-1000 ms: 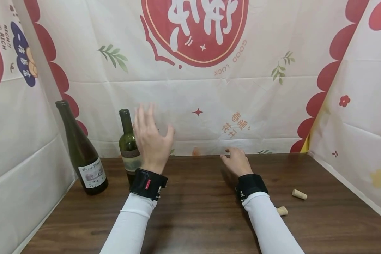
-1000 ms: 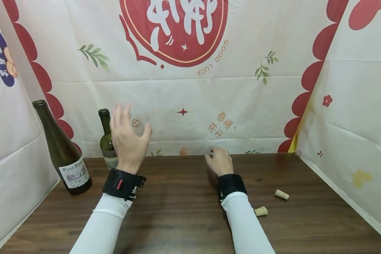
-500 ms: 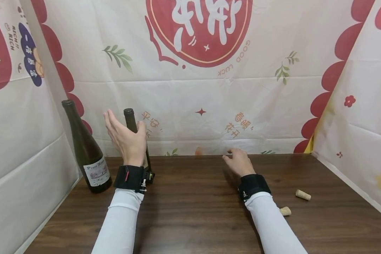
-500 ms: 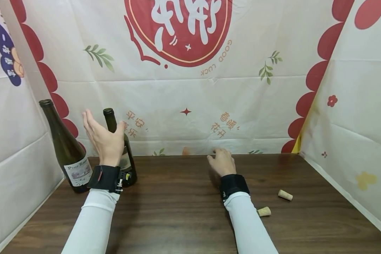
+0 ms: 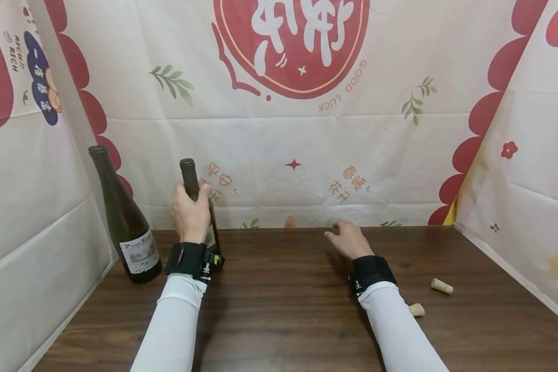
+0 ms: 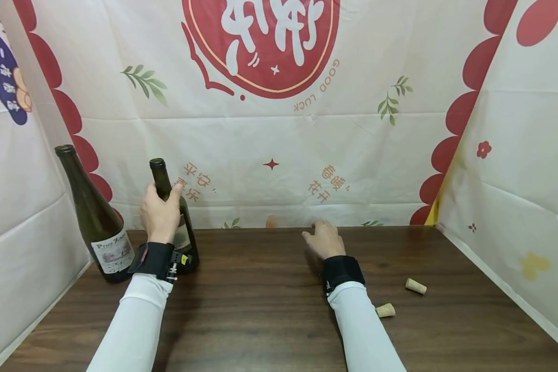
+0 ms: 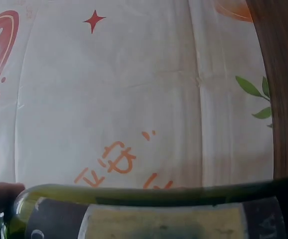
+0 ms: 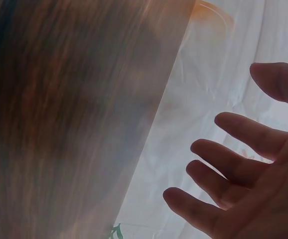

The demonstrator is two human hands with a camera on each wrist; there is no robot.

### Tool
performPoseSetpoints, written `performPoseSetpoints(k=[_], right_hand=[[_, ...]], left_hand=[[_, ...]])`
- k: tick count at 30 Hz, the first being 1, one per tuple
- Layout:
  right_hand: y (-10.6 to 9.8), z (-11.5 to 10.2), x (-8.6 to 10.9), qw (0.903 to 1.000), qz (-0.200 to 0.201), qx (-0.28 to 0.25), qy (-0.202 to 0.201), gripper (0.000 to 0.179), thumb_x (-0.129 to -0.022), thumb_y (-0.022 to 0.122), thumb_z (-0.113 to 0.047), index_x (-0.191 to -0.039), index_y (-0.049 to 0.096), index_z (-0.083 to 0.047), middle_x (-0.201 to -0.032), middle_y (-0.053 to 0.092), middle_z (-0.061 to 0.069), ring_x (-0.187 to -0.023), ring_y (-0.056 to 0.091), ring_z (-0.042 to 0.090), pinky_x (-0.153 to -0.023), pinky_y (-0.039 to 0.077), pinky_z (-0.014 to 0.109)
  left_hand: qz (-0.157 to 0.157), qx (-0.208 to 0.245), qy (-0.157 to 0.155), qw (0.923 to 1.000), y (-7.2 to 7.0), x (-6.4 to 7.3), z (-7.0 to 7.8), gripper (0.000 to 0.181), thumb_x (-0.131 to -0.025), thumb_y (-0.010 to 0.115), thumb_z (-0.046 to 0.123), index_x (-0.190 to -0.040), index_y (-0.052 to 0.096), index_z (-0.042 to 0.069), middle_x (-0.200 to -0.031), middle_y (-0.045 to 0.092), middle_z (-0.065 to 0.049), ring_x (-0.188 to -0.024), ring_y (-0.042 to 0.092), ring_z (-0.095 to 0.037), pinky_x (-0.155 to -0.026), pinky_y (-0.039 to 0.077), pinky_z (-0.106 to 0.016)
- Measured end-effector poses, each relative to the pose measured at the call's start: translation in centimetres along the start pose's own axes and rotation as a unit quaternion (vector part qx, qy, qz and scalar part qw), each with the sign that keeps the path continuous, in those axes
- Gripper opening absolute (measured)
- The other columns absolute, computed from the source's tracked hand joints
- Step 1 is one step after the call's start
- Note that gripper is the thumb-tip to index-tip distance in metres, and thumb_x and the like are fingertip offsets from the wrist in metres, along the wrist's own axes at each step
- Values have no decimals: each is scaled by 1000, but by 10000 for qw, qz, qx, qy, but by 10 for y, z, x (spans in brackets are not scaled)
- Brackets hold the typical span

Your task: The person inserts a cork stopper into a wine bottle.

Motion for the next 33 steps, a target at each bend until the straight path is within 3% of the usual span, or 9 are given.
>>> performPoseSetpoints(k=[7, 11, 15, 24, 33], right_hand=[[-2, -2, 1, 9999, -142, 92, 4, 49, -107, 62, -22, -138, 57, 16, -138, 59, 36, -131, 54, 53, -106, 46, 63], [-5, -3, 4, 9996, -210, 143, 79, 49, -107, 62, -23, -138, 56, 15, -138, 59, 36, -130, 55, 52, -105, 47, 63], [-7, -3, 6, 9989, -321, 259, 222, 51, -107, 62, -25, -139, 56, 15, -138, 60, 35, -128, 57, 52, -105, 48, 62], [-13, 2, 12, 9946, -667, 484, 623, 57, -103, 70, -27, -138, 57, 16, -131, 64, 35, -118, 63, 49, -99, 52, 60], [-27, 14, 22, 9914, -668, 583, 966, 38, -98, 76, -23, -117, 70, 10, -106, 72, 23, -89, 67, 35, -82, 56, 54]], left_hand=[[-9, -111, 10, 9999, 3, 2, 2, 43, -107, 66, 33, -135, 63, 0, -122, 70, -23, -114, 65, -45, -96, 46, -59], [-202, -158, 96, 9996, 11, 8, 8, 44, -107, 66, 35, -133, 63, 0, -117, 71, -24, -108, 66, -45, -92, 48, -60], [-433, -195, 345, 9983, 21, 17, 18, 44, -106, 67, 36, -129, 63, -1, -110, 72, -25, -99, 68, -45, -84, 48, -58], [-951, -250, 935, 9908, 39, 39, 41, 39, -103, 71, 40, -112, 66, 2, -93, 72, -17, -77, 66, -34, -66, 43, -42], [-1314, -313, 1520, 9791, 49, 57, 59, 40, -99, 76, 45, -91, 65, 8, -76, 65, -9, -65, 60, -26, -55, 38, -37]])
Point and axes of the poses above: each hand's wrist, its own x-axis away from the middle knuckle, its own y-axis out of the palm, z = x × y, the point moved 5 cm from there along -x, towards the middle knuckle
